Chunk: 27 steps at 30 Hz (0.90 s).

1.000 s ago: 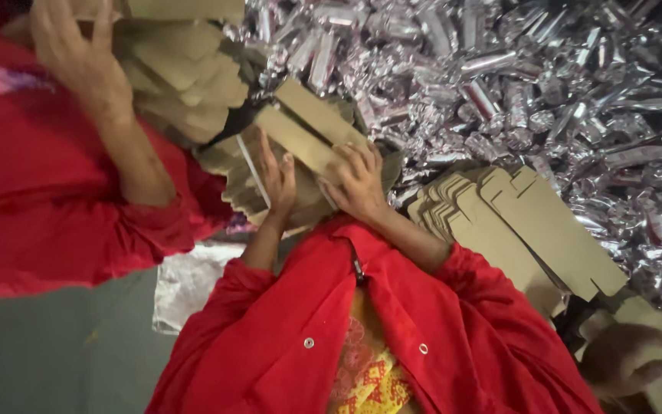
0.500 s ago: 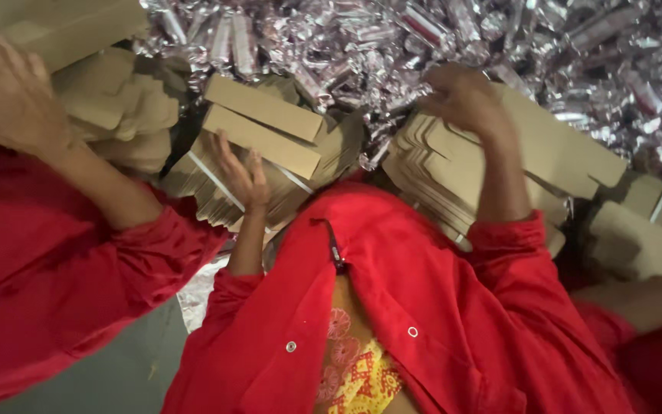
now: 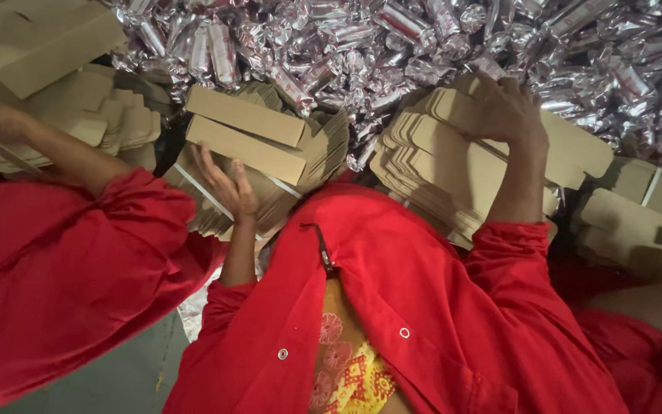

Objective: The person folds flat cardboard pieces into small boxes and places them on a pile. The person works alongside another worker in a red shirt at a table covered with silver-wrapped items.

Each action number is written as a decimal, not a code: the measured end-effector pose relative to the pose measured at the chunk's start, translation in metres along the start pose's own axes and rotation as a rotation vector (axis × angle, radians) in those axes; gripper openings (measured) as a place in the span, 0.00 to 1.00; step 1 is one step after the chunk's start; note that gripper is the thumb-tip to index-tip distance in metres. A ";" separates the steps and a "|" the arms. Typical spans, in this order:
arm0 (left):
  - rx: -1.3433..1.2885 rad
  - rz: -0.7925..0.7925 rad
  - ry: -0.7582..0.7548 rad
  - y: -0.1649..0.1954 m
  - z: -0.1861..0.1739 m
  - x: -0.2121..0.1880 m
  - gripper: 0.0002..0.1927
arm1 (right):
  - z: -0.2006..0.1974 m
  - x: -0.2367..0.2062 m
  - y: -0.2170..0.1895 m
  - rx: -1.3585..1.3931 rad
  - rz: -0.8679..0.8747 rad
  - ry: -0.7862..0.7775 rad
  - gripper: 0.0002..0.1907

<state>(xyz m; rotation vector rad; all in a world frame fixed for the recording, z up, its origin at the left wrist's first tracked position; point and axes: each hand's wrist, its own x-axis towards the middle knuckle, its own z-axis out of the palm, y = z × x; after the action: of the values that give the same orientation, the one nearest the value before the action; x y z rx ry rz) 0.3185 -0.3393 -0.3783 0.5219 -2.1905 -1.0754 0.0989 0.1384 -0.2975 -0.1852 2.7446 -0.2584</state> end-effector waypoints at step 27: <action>-0.165 0.733 -0.433 0.250 0.064 0.041 0.17 | -0.096 -0.104 -0.148 0.299 -0.686 1.271 0.49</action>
<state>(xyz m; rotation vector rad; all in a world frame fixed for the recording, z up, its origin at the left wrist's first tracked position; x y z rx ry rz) 0.2274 -0.1810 -0.1915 -0.6099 -2.3111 -0.9844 0.1719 0.0264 -0.1430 -1.2494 3.6245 -1.3523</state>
